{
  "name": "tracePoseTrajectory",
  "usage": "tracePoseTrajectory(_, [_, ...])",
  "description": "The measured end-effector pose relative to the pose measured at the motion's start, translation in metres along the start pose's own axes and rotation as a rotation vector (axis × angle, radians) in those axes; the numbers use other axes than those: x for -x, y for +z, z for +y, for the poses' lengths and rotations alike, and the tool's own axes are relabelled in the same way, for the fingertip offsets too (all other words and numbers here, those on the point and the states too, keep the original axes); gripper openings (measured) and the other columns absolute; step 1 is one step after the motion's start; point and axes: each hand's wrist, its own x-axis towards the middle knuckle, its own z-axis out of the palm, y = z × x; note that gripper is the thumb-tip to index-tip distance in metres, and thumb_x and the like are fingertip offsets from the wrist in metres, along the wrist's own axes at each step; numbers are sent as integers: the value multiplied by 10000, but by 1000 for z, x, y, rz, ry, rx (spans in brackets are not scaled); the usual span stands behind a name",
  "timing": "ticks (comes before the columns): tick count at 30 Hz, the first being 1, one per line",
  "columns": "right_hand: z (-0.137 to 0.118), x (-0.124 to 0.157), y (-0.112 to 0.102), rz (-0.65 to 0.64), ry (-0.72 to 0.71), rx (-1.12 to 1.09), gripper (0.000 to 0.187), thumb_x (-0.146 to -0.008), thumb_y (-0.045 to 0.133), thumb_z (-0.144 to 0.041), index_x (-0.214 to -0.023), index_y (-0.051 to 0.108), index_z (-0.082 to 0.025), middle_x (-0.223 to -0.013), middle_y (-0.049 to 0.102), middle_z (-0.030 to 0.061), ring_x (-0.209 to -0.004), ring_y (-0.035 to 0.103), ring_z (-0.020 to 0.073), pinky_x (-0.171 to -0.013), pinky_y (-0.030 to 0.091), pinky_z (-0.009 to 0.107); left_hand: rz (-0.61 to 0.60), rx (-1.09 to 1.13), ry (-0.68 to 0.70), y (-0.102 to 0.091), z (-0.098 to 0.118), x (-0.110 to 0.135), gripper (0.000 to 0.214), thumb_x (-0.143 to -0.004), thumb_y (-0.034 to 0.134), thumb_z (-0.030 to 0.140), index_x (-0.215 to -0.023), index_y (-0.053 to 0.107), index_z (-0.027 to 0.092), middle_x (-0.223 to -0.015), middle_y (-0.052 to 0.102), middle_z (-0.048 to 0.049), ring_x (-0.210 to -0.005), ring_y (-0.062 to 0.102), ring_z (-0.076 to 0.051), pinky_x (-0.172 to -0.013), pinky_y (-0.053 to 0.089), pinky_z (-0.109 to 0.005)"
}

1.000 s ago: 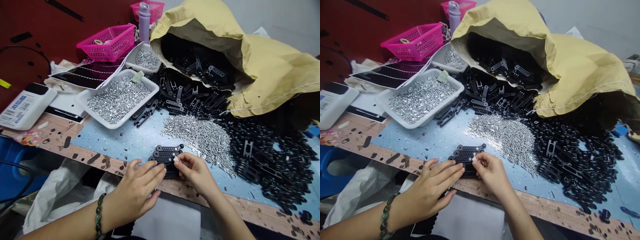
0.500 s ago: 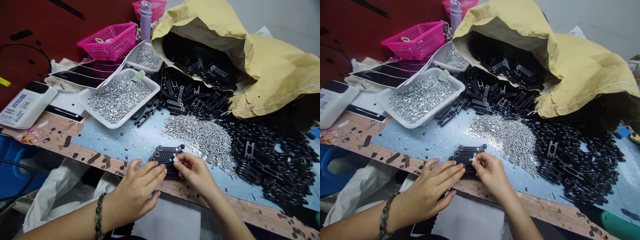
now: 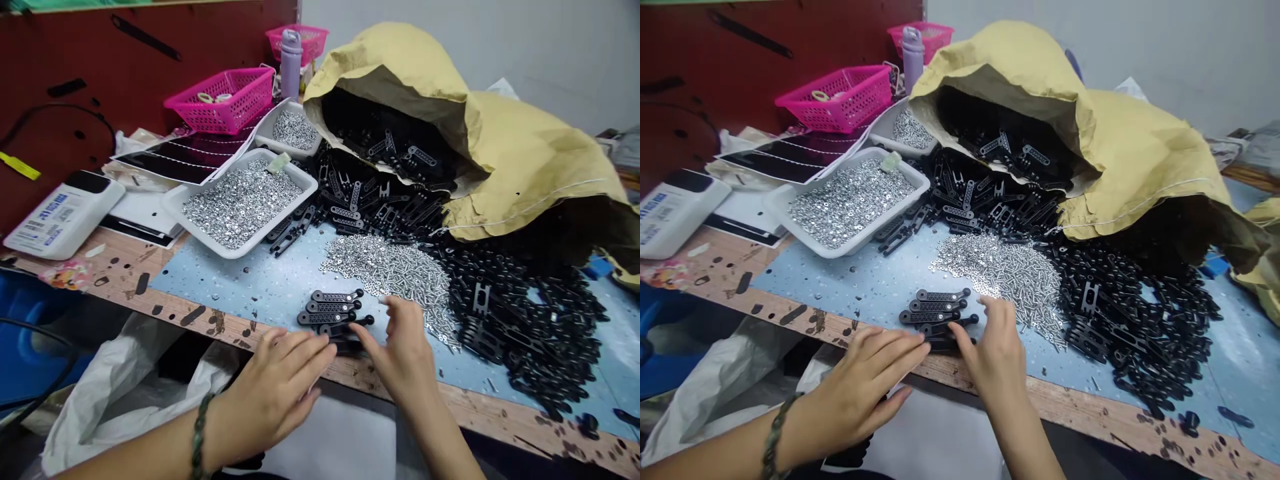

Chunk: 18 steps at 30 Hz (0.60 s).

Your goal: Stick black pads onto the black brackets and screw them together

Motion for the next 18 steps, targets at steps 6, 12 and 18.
tracePoseTrajectory(6, [-28, 92, 5, -149, 1, -456, 82, -886, 505, -149, -892, 499, -230, -686, 497, -12, -565, 507, 131, -527, 431, 250, 18, 311, -656, 26, -24, 84, 269, -884, 492, 281, -1133, 513, 183, -1044, 614, -94, -922, 606, -220, -760, 508, -331])
tracePoseTrajectory(12, [-52, 141, 53, -390, 123, -589, 136, -909, 455, -182, -1000, 552, -212, -873, 602, 55, -775, 618, 177, -695, 531, 295, -148, 703, -962, 67, -38, 87, 302, -825, 560, 464, -774, 517, 169, -744, 586, -19, -722, 584, -191, -665, 482, -304])
tracePoseTrajectory(18, [-57, 142, 56, -146, 221, -513, 214, -870, 530, -202, -1084, 535, -190, -1031, 601, 96, -921, 611, 200, -768, 546, 327, -192, 813, -642, 44, -6, 80, 251, -890, 514, 370, -736, 544, 173, -767, 553, -5, -736, 534, -156, -667, 446, -256])
